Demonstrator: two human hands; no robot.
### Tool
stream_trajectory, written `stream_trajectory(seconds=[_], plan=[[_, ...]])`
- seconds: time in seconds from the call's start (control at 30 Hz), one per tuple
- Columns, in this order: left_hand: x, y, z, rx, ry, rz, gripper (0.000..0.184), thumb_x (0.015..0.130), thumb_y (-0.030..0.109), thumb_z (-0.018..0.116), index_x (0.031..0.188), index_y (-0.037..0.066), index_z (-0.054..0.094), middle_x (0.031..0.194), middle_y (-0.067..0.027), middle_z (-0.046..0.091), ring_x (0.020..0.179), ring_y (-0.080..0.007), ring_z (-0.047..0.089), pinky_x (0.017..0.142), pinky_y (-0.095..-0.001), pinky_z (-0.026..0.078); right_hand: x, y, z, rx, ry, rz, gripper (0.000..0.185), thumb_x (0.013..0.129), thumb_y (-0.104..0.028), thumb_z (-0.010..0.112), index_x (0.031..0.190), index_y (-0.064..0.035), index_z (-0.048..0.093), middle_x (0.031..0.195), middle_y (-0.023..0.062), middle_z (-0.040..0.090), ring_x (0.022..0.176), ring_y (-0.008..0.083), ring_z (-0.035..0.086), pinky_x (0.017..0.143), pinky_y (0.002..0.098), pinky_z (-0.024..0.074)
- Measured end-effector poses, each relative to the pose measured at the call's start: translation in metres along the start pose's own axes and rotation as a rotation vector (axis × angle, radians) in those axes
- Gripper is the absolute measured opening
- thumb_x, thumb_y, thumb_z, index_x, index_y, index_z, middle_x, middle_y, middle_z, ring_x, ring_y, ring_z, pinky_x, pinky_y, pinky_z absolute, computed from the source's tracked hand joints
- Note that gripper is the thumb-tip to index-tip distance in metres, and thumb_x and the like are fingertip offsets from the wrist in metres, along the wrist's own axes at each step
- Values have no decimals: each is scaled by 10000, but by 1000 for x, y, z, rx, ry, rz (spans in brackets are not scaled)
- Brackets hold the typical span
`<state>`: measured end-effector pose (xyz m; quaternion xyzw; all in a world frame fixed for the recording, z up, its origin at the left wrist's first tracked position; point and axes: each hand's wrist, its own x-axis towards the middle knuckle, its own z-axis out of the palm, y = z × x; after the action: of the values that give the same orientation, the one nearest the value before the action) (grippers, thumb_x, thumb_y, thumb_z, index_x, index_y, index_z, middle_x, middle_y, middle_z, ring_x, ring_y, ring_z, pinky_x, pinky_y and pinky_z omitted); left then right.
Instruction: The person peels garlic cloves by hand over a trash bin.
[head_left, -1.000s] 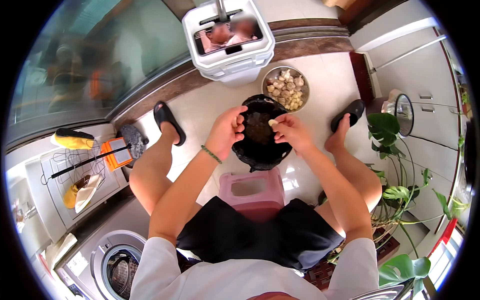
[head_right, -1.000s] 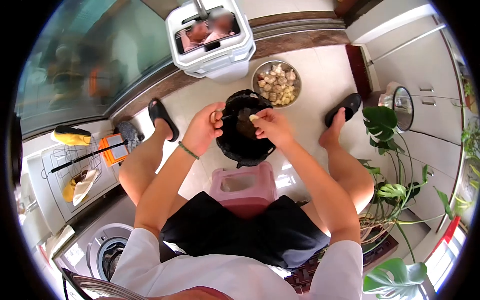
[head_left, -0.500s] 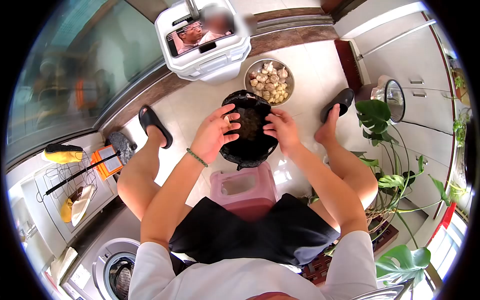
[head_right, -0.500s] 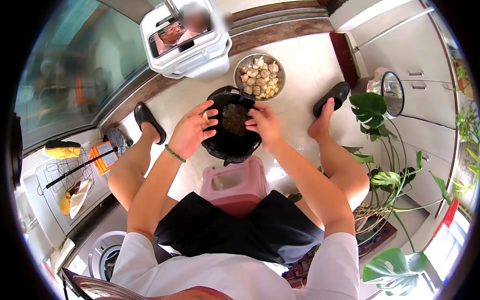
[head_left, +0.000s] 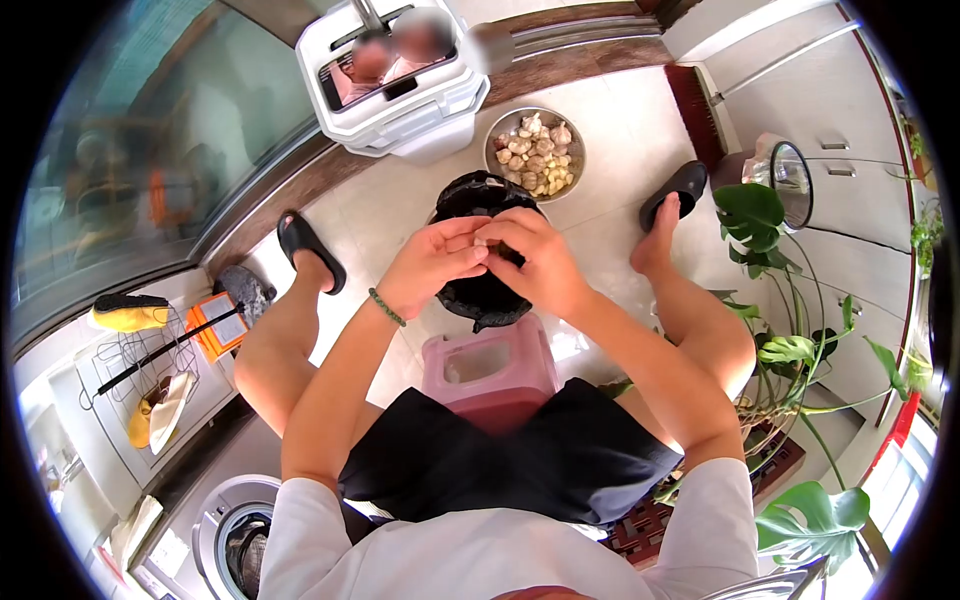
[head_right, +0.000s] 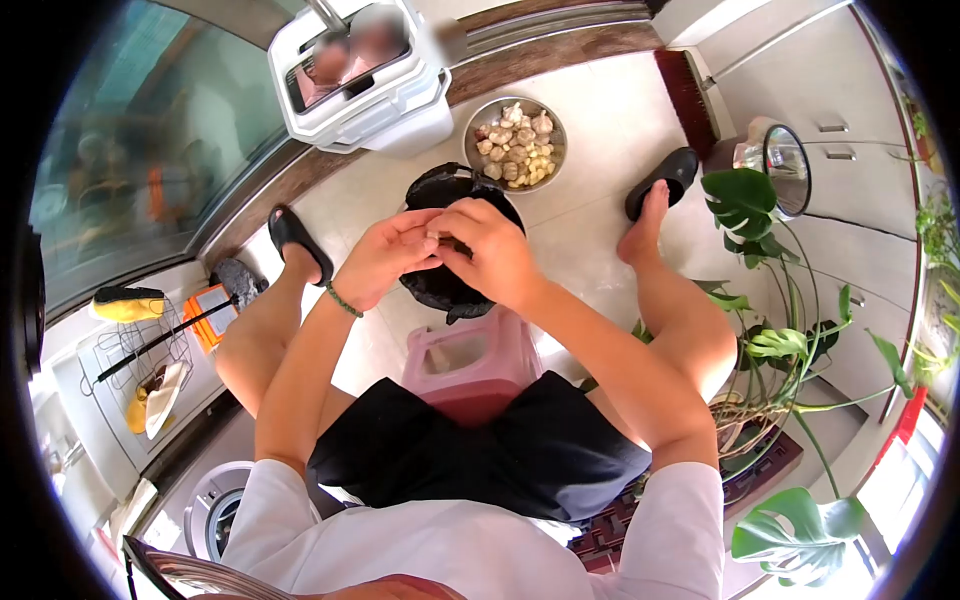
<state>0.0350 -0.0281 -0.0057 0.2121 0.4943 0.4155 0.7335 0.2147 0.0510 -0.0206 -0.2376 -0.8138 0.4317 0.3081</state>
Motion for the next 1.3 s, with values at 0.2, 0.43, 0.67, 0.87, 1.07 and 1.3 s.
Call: stream_trajectory(seconds=[0.2, 0.43, 0.67, 0.87, 1.07, 1.3], plan=[[0, 4, -5, -152, -37, 96, 388, 979, 123, 556, 1345, 12, 494, 1252, -65, 601, 1141, -180, 596, 977, -341, 495, 10, -9, -3, 299, 82, 125, 242, 788, 80, 666, 1001, -32, 642, 941, 76, 598, 795, 175, 612, 676, 292, 510], [1, 1, -8, -145, 112, 177, 285, 944, 153, 629, 1194, 18, 607, 1113, -59, 673, 1004, -145, 650, 894, -300, 537, 11, -7, 2, 458, 102, 230, 207, 823, 70, 650, 1016, 1, 621, 943, 83, 600, 801, 162, 648, 695, 264, 528], [-3, 6, -4, -42, 209, 164, 254, 928, 121, 645, 1159, 16, 629, 1076, -59, 687, 952, -117, 649, 848, -273, 533, 8, 4, 6, 210, 51, 240, 138, 812, -11, 710, 911, -5, 613, 799, 77, 591, 658, 169, 601, 595, 284, 497], [7, -11, -5, 217, 241, 441, 292, 888, 46, 673, 1168, -25, 625, 1043, -69, 689, 901, -105, 636, 789, -267, 535, 12, -1, 4, 57, 18, 209, 63, 835, -36, 653, 865, -8, 604, 783, 121, 587, 634, 271, 598, 570, 360, 479], [-1, -6, 1, 635, 312, 538, 269, 889, 38, 656, 1157, 14, 658, 997, -67, 682, 831, -109, 635, 710, -229, 504, 13, -2, 5, -53, -38, 175, 67, 809, -56, 636, 835, -13, 592, 772, 129, 591, 651, 311, 599, 571, 391, 471], [1, -7, 5, 532, 353, 552, 208, 913, 105, 642, 1098, 14, 676, 962, -77, 680, 787, -133, 647, 671, -259, 535, 19, -9, 5, -36, -70, 165, 83, 840, -84, 602, 805, -14, 575, 742, 142, 569, 649, 340, 588, 581, 419, 468]])
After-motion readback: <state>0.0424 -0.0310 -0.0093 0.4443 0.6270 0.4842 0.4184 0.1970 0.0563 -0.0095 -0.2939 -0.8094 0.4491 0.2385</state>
